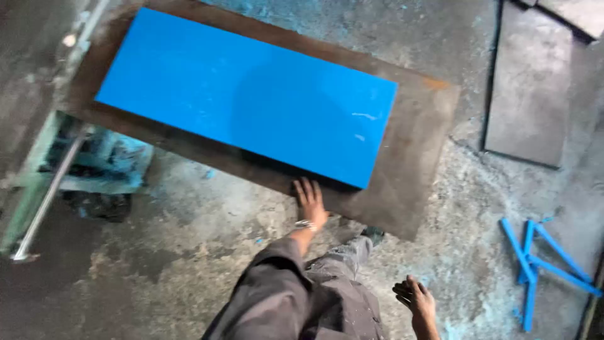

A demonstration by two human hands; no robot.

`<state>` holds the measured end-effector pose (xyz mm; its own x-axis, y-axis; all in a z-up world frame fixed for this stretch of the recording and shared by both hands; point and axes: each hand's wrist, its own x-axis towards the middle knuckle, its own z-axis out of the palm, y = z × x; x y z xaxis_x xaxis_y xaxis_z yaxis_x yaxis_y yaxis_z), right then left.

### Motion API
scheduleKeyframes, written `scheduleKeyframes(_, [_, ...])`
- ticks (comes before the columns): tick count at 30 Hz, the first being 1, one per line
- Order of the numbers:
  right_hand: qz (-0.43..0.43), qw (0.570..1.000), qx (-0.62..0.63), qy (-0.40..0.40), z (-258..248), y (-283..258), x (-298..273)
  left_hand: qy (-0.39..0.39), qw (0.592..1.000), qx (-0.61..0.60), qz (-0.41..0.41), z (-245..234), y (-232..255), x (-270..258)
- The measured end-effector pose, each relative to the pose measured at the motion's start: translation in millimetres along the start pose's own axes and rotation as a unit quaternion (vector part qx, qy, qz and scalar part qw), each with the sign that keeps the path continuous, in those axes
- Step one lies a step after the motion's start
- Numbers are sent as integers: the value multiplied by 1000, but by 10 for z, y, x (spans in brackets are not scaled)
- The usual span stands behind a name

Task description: The recorder is taking blue plastic sheets from a workbench and placing them into a stack on the floor or another surface.

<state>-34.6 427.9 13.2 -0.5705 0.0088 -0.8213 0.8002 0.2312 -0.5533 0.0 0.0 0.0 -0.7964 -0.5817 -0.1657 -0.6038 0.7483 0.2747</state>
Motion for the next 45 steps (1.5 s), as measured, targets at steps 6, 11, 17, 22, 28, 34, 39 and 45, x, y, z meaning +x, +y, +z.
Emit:
scheduleKeyframes(6, [16, 999, -29, -23, -859, -899, 1086, 14, 1000, -21, -8, 24, 174, 376])
scheduleKeyframes(11, [33, 995, -82, -38, -1721, -1747, 1956, -112, 985, 76, -108, -68, 615, 1016])
scheduleKeyframes(17, [106, 991, -48, -63, -2643, -2523, 4013, -200, 943, -75, -257, 635, 1466, 2087])
scheduleKeyframes(22, [98, 981, -166, 7, -2695, -3789, 5143, -142, 947, -15, -288, 1424, 1858, 2306])
scheduleKeyframes(28, [139, 958, -220, -119, -2684, -5699, 6321, 144, 826, -215, -501, 1458, 2241, 2252])
scheduleKeyframes(34, [-84, 828, -449, -326, -1341, -7664, 6865, 280, 675, -282, -622, 865, 3525, 3027])
scheduleKeyframes(39, [-234, 699, -545, -399, 825, -8926, 5621, 320, 697, -367, -526, 716, 3950, 5036])
scheduleKeyframes(45, [-400, 477, -499, -603, 2438, -9925, 3010, 231, 904, -303, -195, 1154, 3212, 8208])
